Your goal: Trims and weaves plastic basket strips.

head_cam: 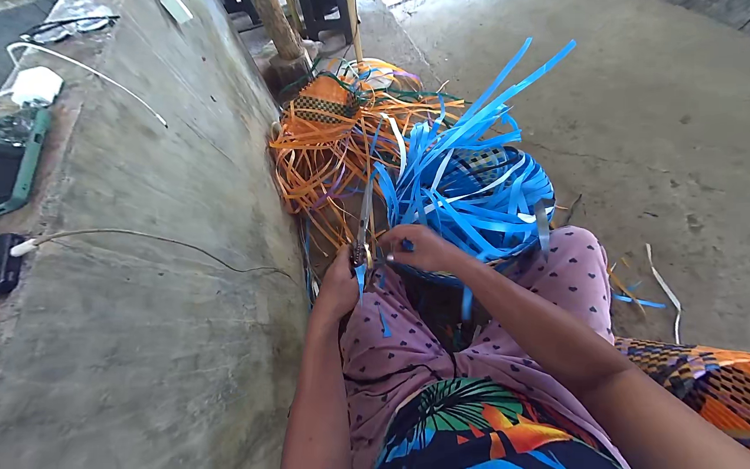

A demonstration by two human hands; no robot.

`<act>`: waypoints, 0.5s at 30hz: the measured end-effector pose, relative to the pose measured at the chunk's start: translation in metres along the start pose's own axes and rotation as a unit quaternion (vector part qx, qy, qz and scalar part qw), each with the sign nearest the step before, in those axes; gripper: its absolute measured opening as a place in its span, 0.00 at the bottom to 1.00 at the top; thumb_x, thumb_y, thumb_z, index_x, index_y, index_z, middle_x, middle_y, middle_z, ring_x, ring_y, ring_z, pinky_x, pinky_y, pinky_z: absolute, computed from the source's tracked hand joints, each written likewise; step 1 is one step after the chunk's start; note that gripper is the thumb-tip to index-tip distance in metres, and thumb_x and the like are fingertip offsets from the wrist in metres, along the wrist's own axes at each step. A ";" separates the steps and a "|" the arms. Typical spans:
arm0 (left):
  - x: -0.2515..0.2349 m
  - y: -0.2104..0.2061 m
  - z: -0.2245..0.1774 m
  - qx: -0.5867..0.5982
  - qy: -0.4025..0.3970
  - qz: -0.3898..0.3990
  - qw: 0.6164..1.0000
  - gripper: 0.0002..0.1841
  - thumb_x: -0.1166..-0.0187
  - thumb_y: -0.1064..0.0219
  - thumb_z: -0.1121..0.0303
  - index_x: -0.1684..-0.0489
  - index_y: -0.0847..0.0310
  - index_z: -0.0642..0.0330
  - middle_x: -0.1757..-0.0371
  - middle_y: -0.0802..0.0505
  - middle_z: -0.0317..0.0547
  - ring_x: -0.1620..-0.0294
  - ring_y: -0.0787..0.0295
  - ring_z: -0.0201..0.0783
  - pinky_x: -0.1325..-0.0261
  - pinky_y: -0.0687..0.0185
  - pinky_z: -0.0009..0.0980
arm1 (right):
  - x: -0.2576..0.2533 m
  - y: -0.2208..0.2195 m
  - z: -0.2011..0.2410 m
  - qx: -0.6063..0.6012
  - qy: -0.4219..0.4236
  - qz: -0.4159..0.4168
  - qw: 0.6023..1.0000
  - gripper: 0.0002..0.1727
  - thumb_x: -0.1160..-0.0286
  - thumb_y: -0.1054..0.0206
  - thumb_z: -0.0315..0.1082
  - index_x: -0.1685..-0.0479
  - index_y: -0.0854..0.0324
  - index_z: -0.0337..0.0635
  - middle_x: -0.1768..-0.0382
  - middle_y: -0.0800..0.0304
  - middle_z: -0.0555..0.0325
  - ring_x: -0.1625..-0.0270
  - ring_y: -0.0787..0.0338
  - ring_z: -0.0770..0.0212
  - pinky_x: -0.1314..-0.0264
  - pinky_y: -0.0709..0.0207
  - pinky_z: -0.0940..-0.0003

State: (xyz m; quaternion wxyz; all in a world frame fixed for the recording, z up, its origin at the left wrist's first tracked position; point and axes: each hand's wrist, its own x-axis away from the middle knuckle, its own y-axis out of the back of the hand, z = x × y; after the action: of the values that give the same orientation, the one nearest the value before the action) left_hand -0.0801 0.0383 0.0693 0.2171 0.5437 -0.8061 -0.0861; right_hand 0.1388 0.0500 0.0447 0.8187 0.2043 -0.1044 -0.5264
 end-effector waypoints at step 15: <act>0.014 -0.059 0.002 0.149 -0.275 -0.062 0.948 0.24 0.19 0.33 0.62 0.39 0.29 0.76 0.57 0.05 0.42 0.57 0.04 0.36 0.49 0.06 0.36 | 0.032 0.036 0.042 0.022 0.149 -0.270 0.951 0.13 0.17 0.38 0.31 0.55 0.08 0.34 0.57 0.10 0.53 0.55 0.14 0.68 0.48 0.19 0.74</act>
State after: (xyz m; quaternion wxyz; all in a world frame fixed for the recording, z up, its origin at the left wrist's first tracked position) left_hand -0.0362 0.0021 0.0491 -0.1028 0.5740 -0.8028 -0.1242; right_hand 0.1657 0.0247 0.0972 0.6471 0.3195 0.0664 -0.6891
